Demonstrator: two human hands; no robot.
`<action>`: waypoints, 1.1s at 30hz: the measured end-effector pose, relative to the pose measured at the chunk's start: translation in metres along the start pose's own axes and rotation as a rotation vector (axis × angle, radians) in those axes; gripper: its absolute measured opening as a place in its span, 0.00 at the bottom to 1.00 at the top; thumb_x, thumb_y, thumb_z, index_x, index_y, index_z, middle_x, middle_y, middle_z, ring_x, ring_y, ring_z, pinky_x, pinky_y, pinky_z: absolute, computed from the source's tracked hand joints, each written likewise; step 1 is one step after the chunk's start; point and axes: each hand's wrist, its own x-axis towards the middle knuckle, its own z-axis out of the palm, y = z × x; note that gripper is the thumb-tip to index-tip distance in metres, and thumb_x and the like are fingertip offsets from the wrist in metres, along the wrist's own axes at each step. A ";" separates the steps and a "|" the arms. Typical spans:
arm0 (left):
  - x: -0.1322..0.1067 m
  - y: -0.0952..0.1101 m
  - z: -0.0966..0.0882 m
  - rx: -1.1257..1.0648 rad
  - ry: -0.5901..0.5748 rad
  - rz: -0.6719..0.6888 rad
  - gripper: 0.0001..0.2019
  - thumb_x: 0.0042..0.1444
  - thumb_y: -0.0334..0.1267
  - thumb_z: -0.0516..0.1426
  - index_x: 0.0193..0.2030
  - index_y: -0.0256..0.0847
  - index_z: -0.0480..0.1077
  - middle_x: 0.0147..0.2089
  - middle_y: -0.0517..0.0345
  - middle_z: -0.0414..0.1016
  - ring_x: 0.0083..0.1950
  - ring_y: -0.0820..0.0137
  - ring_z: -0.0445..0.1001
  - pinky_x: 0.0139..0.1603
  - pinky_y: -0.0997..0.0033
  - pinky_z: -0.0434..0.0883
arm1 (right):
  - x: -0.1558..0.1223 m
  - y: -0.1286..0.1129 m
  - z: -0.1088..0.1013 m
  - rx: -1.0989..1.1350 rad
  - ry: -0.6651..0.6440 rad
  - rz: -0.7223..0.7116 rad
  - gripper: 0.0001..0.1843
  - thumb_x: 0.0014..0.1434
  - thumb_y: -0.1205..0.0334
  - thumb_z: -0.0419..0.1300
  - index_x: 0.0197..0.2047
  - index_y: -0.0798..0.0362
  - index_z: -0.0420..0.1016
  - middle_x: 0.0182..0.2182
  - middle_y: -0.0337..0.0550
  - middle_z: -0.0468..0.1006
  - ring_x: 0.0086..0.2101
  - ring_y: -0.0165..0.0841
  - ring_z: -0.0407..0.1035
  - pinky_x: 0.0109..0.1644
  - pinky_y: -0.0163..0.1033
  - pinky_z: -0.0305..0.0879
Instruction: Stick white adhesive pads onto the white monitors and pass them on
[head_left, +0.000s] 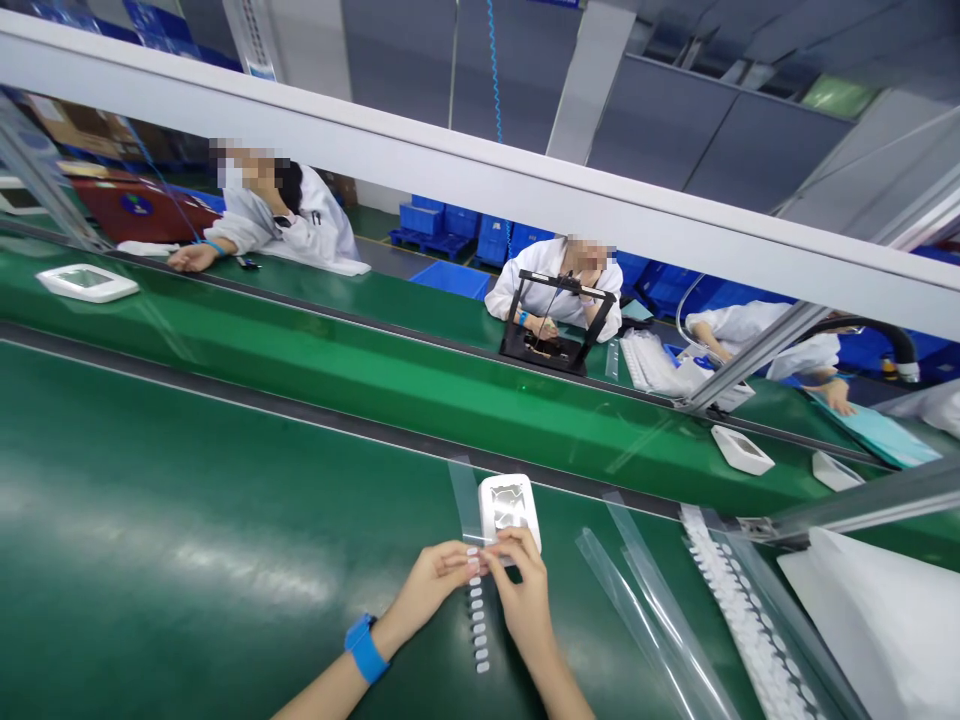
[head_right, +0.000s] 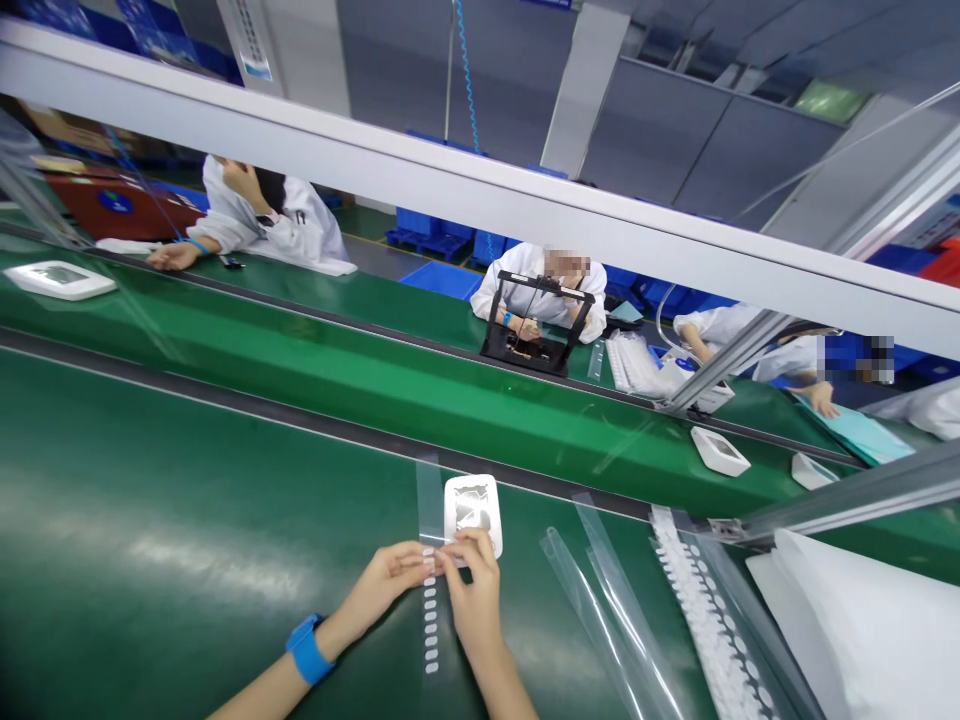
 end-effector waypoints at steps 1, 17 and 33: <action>0.000 0.000 0.001 0.014 -0.001 0.015 0.17 0.44 0.47 0.68 0.35 0.35 0.76 0.37 0.49 0.83 0.41 0.57 0.80 0.46 0.63 0.74 | -0.002 -0.002 0.004 0.005 -0.004 -0.010 0.08 0.60 0.67 0.58 0.32 0.50 0.77 0.39 0.44 0.72 0.42 0.37 0.69 0.47 0.40 0.66; 0.009 0.005 -0.007 -0.007 0.169 0.041 0.22 0.42 0.51 0.67 0.39 0.35 0.76 0.41 0.44 0.82 0.47 0.52 0.79 0.50 0.57 0.74 | -0.011 -0.009 0.005 -0.134 -0.102 -0.130 0.08 0.61 0.67 0.56 0.34 0.48 0.76 0.41 0.46 0.72 0.47 0.40 0.65 0.53 0.48 0.61; 0.009 0.013 -0.008 0.064 0.180 0.025 0.25 0.40 0.55 0.67 0.38 0.35 0.77 0.39 0.44 0.83 0.46 0.51 0.79 0.52 0.55 0.74 | 0.016 0.046 -0.055 0.118 0.003 0.301 0.15 0.51 0.48 0.66 0.26 0.53 0.78 0.41 0.51 0.73 0.38 0.42 0.74 0.38 0.45 0.76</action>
